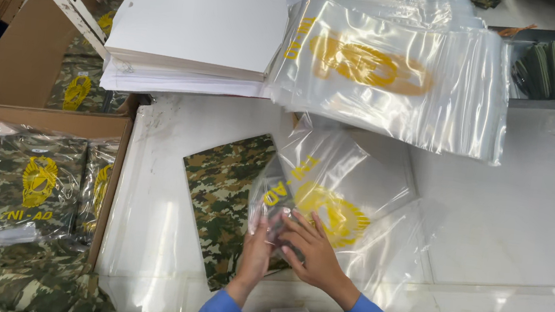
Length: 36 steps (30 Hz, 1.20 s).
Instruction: The person folds camouflage-patterned garments on a white table using a white paper template to guide the folds. The person then places each folded garment into a clear plastic bag with a yellow logo and sets the bagged items aside.
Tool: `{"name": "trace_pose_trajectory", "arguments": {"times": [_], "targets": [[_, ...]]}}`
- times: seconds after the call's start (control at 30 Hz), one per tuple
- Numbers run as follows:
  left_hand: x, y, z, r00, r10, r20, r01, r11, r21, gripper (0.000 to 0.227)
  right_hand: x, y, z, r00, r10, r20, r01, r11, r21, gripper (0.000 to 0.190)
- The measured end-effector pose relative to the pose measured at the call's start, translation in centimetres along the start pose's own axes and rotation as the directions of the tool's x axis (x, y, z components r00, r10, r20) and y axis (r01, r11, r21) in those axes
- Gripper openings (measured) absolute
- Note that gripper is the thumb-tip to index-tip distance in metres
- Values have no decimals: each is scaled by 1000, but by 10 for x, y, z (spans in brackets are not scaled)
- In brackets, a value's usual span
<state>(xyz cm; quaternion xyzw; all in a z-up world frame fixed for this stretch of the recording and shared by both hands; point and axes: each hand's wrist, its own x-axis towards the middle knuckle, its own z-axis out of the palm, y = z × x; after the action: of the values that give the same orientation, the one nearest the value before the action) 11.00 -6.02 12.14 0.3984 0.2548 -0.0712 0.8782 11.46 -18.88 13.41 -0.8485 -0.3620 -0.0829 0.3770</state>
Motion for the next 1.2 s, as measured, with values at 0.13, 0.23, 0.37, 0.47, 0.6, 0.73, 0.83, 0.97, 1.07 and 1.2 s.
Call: {"name": "trace_pose_trajectory", "arguments": {"times": [0.13,0.23,0.37,0.47,0.6,0.73,0.83,0.97,1.07,1.2], "targets": [[0,6,-46,990,125,-71,-125,992,3,50,-56,67,40,955,295,-40,-296,955,-31,19],[-11,26,-56,962,84,-258,-59,993,103,49,-90,107,43,699,715,13,-683,672,-285,39],[19,3,-110,907,266,-326,-200,954,223,74,-76,143,-16,474,826,-305,-642,561,522,49],[45,-17,-138,771,430,-469,-148,838,525,85,-55,187,-84,309,789,-531,-90,580,809,61],[37,13,-41,660,751,-23,-357,341,870,83,1,180,-155,96,810,-579,297,532,793,90],[80,34,64,488,658,574,-527,-302,794,67,33,201,-163,-3,778,-628,295,601,743,84],[124,44,117,268,473,840,-342,-768,542,88,45,238,-168,-213,655,-725,31,746,665,43],[170,55,151,186,404,896,-178,-883,435,75,72,258,-183,-205,503,-840,-310,780,543,33],[194,61,161,143,403,904,-275,-861,428,53,91,279,-195,-153,407,-901,-499,755,426,34],[213,61,167,130,399,908,-368,-831,417,44,108,311,-209,-41,297,-954,-573,775,266,36]]}}
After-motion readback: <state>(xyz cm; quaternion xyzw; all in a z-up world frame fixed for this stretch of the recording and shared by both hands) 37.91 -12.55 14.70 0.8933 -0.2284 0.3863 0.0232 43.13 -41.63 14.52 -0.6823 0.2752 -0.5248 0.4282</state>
